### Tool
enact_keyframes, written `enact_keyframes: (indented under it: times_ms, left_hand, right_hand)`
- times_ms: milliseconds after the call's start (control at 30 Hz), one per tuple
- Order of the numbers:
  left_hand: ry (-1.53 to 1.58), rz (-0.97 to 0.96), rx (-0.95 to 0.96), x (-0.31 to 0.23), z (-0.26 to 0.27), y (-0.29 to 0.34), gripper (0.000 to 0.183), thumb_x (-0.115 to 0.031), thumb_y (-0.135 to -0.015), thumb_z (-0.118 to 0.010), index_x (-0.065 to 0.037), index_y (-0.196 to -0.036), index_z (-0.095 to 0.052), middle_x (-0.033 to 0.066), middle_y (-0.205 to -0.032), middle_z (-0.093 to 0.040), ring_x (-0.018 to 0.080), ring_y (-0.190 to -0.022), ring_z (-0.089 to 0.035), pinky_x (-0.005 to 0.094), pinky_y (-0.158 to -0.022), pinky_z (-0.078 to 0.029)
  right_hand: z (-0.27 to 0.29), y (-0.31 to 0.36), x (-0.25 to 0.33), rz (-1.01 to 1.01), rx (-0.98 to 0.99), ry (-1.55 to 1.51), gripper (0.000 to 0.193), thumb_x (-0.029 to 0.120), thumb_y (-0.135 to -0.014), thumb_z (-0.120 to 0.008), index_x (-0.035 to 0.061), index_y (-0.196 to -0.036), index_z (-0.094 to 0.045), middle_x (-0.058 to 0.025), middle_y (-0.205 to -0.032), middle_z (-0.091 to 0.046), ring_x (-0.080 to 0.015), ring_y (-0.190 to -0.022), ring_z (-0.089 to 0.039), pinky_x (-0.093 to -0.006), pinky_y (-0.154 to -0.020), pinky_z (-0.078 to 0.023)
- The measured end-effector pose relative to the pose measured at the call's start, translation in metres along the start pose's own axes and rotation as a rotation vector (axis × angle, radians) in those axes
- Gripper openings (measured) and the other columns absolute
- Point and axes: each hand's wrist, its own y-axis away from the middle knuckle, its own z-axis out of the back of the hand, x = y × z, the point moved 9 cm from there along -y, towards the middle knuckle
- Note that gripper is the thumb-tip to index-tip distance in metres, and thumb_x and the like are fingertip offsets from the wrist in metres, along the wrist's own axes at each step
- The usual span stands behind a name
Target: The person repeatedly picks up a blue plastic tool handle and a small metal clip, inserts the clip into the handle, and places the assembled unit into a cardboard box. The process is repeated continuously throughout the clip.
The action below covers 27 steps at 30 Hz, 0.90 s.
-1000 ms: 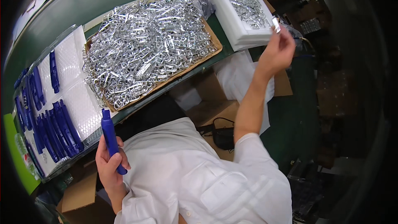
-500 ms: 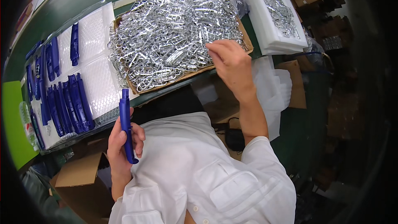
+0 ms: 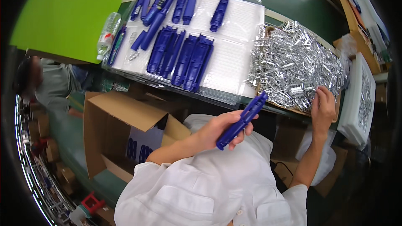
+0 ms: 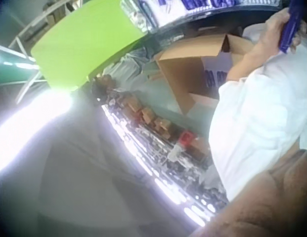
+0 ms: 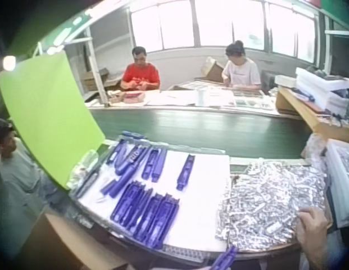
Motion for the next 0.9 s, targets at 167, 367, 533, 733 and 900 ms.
enact_keyframes:
  times_ms: [167, 367, 533, 733, 900]
  left_hand:
    - [-0.094, -0.004, -0.103, 0.0, 0.007, -0.004, 0.059, -0.04, -0.108, -0.045, -0.001, -0.153, -0.038, 0.018, -0.105, -0.063, 0.0163, -0.073, -0.064, 0.0278, -0.057, -0.058]
    - [-0.106, -0.038, -0.123, -0.005, 0.002, -0.004, 0.061, -0.041, -0.107, -0.044, -0.002, -0.154, -0.038, 0.0241, -0.113, -0.064, 0.0166, -0.071, -0.063, 0.0258, -0.054, -0.056]
    - [-0.207, -0.074, -0.134, -0.011, -0.002, -0.008, 0.064, -0.034, -0.106, -0.047, 0.004, -0.156, -0.033, 0.0193, -0.117, -0.059, 0.0155, -0.074, -0.062, 0.0235, -0.051, -0.054]
    - [-0.38, -0.106, -0.175, -0.013, -0.008, -0.005, 0.066, -0.03, -0.105, -0.05, 0.0, -0.159, -0.031, 0.0146, -0.122, -0.058, 0.0138, -0.079, -0.063, 0.0274, -0.062, -0.058]
    - [-0.435, -0.099, -0.18, -0.014, -0.011, -0.007, 0.066, -0.015, -0.098, -0.05, 0.0, -0.16, -0.032, 0.0143, -0.124, -0.058, 0.0137, -0.081, -0.064, 0.0276, -0.064, -0.057]
  right_hand:
    - [-0.004, 0.023, -0.063, -0.44, -0.151, -0.23, 0.02, 0.003, -0.1, -0.062, -0.0016, -0.119, -0.069, -0.0107, -0.102, -0.073, -0.0246, -0.092, -0.072, -0.0335, -0.083, -0.056]
    - [0.016, 0.009, 0.006, -0.602, -0.024, -0.987, 0.023, 0.0, -0.1, -0.061, -0.0025, -0.12, -0.073, -0.0067, -0.1, -0.066, -0.0112, -0.081, -0.06, -0.0235, -0.075, -0.051]
    - [0.024, 0.015, 0.084, -0.517, 0.138, -1.226, 0.031, -0.012, -0.09, -0.066, -0.0037, -0.12, -0.07, -0.0095, -0.109, -0.068, -0.0126, -0.094, -0.067, -0.0249, -0.082, -0.054]
    - [-0.012, 0.021, 0.104, -0.528, 0.344, -1.297, 0.019, -0.007, -0.089, -0.074, -0.0018, -0.108, -0.071, -0.0068, -0.104, -0.071, -0.012, -0.089, -0.071, -0.0238, -0.075, -0.056]
    - [-0.021, 0.018, 0.116, -0.419, 0.353, -1.311, 0.021, -0.008, -0.088, -0.073, -0.0004, -0.107, -0.074, -0.0081, -0.103, -0.069, -0.0131, -0.089, -0.069, -0.0243, -0.075, -0.055]
